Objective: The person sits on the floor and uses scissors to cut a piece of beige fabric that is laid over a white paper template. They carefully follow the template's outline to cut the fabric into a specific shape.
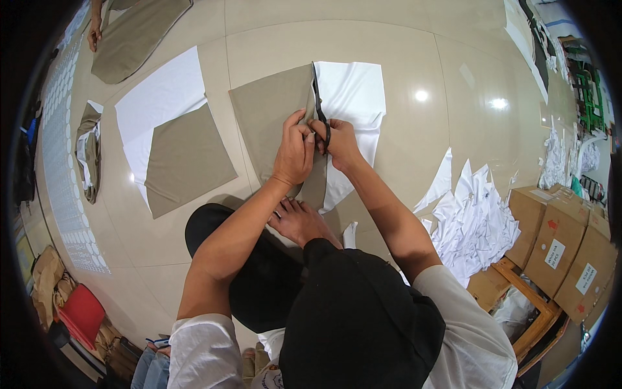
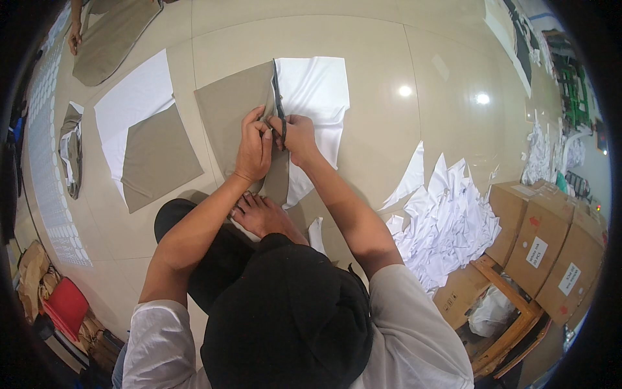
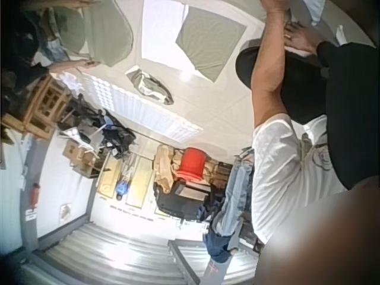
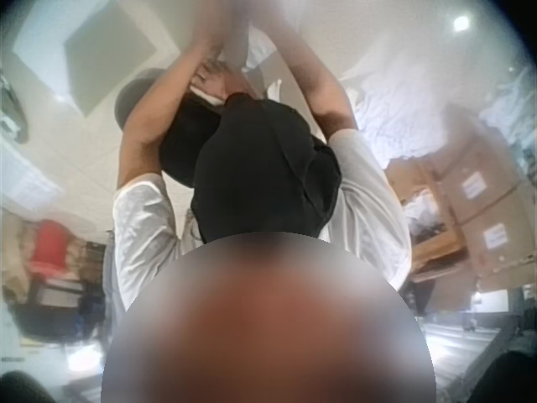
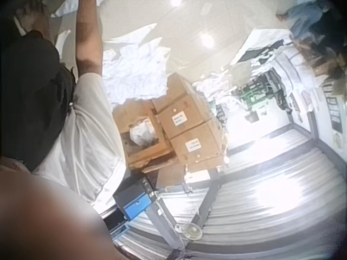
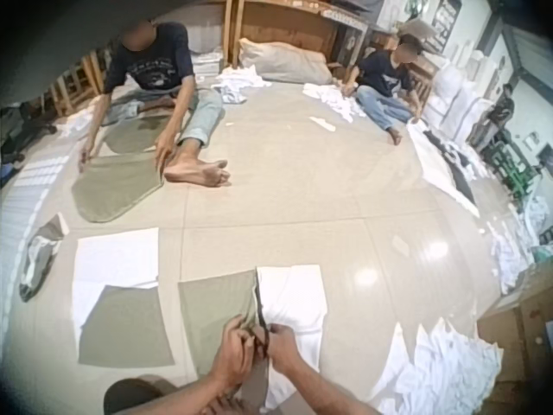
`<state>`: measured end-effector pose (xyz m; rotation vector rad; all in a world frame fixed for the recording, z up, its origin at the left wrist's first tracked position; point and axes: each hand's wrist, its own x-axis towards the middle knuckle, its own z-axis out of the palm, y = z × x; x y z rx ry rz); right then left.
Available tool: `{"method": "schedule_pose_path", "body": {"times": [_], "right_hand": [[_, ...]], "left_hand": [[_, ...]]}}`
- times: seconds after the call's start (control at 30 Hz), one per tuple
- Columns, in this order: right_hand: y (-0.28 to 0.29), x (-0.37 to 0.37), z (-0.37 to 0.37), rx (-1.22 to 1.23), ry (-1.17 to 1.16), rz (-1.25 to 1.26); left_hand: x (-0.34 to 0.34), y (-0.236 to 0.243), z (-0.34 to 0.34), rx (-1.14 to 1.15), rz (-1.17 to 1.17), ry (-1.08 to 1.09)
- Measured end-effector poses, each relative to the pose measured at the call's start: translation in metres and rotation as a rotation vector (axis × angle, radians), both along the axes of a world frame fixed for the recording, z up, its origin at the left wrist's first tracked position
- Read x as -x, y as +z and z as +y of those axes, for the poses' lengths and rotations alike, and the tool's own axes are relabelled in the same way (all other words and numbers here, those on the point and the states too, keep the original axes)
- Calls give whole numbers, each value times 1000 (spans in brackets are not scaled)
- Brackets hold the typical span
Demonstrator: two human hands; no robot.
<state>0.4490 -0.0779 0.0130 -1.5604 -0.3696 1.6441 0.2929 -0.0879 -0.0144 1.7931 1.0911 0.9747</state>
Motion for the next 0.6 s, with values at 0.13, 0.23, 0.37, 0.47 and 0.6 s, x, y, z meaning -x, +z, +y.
{"method": "schedule_pose_path", "body": {"times": [0.13,0.23,0.37,0.47,0.6], "right_hand": [[1,-2,-1,-11,9,-55],[2,-12,-11,44,-37,-163],[0,-54,-39,65,-137,-257],[-9,-106,-74,89,-292,-400],[-26,-198,-155,108,-291,-855]], "left_hand": [[1,-1,1,-69,51,18],[-1,-1,0,-71,49,7],[4,0,-3,-119,149,-99],[4,3,-8,-139,207,-229],[-4,12,-18,-176,264,-294]]}}
